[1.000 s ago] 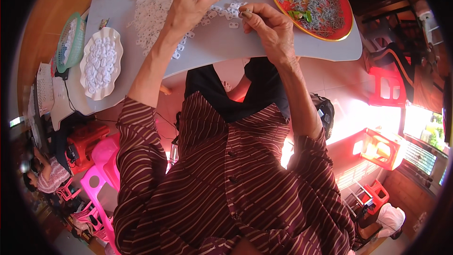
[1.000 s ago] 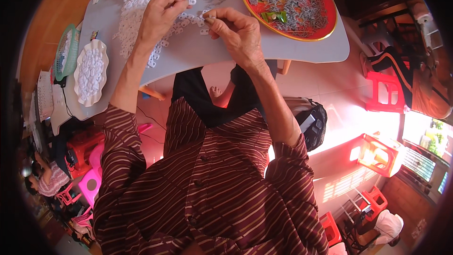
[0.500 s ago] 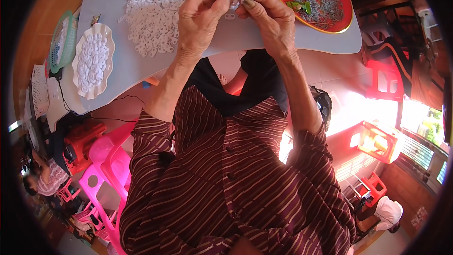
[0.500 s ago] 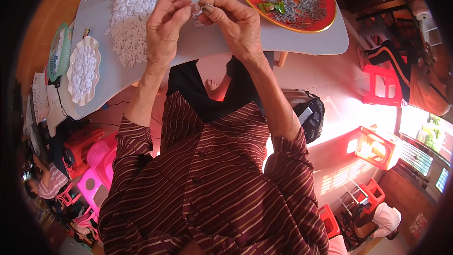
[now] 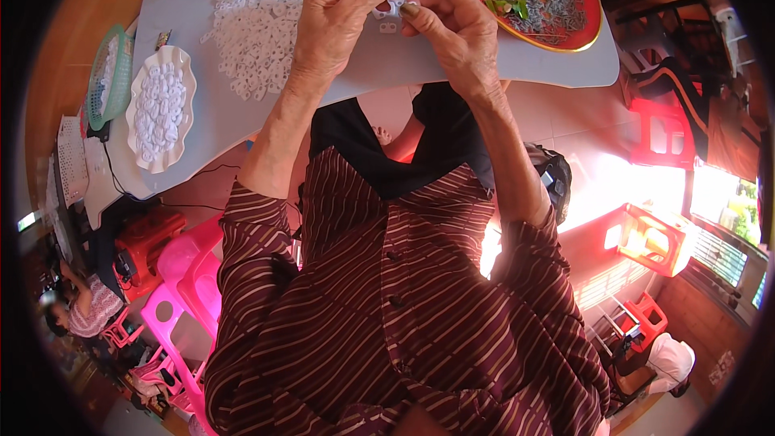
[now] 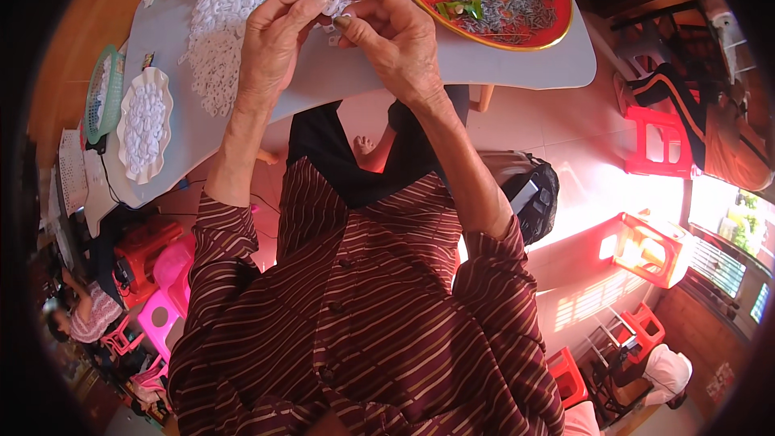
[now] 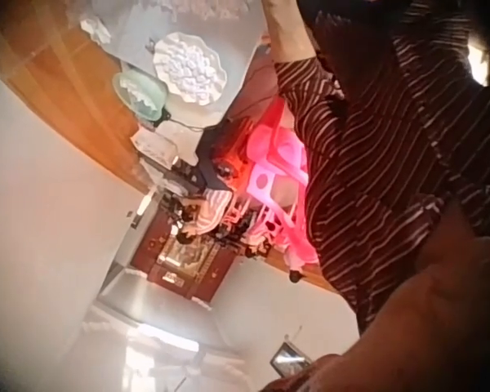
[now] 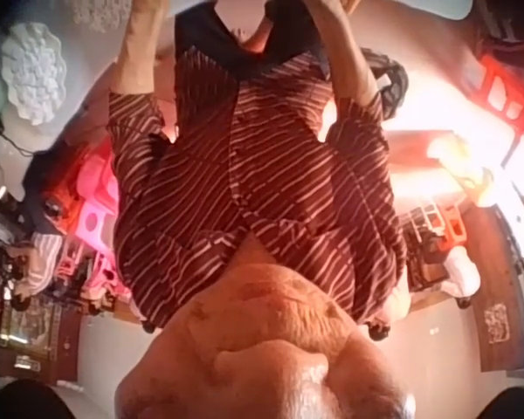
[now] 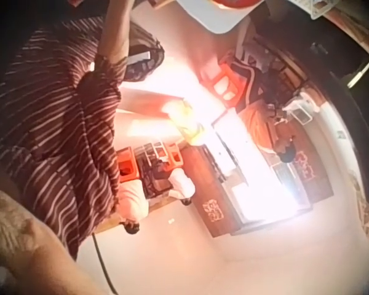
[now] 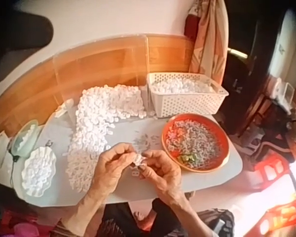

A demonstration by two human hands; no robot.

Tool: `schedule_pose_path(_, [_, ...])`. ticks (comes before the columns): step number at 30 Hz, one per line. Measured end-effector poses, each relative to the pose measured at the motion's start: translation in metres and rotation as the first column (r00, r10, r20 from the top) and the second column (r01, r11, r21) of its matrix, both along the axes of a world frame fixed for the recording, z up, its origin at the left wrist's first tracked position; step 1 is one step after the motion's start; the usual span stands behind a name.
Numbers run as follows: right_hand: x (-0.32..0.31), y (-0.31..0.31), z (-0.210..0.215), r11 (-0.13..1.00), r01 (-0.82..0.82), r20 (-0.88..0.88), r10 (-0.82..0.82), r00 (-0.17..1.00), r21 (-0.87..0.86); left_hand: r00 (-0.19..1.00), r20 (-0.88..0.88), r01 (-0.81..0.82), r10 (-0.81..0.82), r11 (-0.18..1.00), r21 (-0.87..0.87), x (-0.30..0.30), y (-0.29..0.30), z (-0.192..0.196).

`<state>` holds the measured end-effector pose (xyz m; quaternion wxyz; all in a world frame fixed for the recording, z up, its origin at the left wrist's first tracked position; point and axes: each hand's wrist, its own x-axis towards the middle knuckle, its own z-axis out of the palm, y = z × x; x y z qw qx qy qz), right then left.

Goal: Assembling small white plastic components by hand on a table.

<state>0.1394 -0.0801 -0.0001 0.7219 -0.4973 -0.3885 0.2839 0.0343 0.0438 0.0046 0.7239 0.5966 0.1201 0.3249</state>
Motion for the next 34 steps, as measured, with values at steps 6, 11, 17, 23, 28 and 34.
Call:
schedule_pose_path(6, [0.001, -0.001, 0.002, 1.0, -0.029, 0.014, 0.029, 0.999, -0.006, 0.987, -0.161, 0.05, -0.007, 0.962, 0.268, -0.003, 0.009, 0.015])
schedule_pose_path(11, [0.0, -0.002, 0.003, 0.999, -0.016, 0.036, 0.017, 0.999, -0.03, 0.979, -0.202, 0.08, 0.009, 0.899, 0.43, -0.002, 0.012, 0.019])
schedule_pose_path(17, [-0.001, -0.002, 0.003, 1.0, -0.001, 0.037, 0.001, 0.999, -0.02, 0.969, -0.239, 0.084, 0.062, 0.828, 0.555, -0.002, 0.01, 0.022])
schedule_pose_path(23, [0.0, -0.001, 0.001, 1.0, 0.005, 0.045, -0.004, 0.999, -0.017, 0.976, -0.215, 0.051, 0.04, 0.914, 0.402, -0.002, 0.013, 0.008])
schedule_pose_path(28, [0.001, -0.002, 0.0, 1.0, 0.022, 0.044, -0.021, 0.999, -0.022, 0.977, -0.213, 0.088, 0.033, 0.841, 0.533, 0.0, 0.008, 0.02])
schedule_pose_path(34, [0.001, -0.001, 0.002, 0.998, 0.03, 0.043, -0.028, 0.999, -0.063, 0.963, -0.265, 0.181, -0.059, 0.867, 0.465, 0.0, 0.011, 0.02])
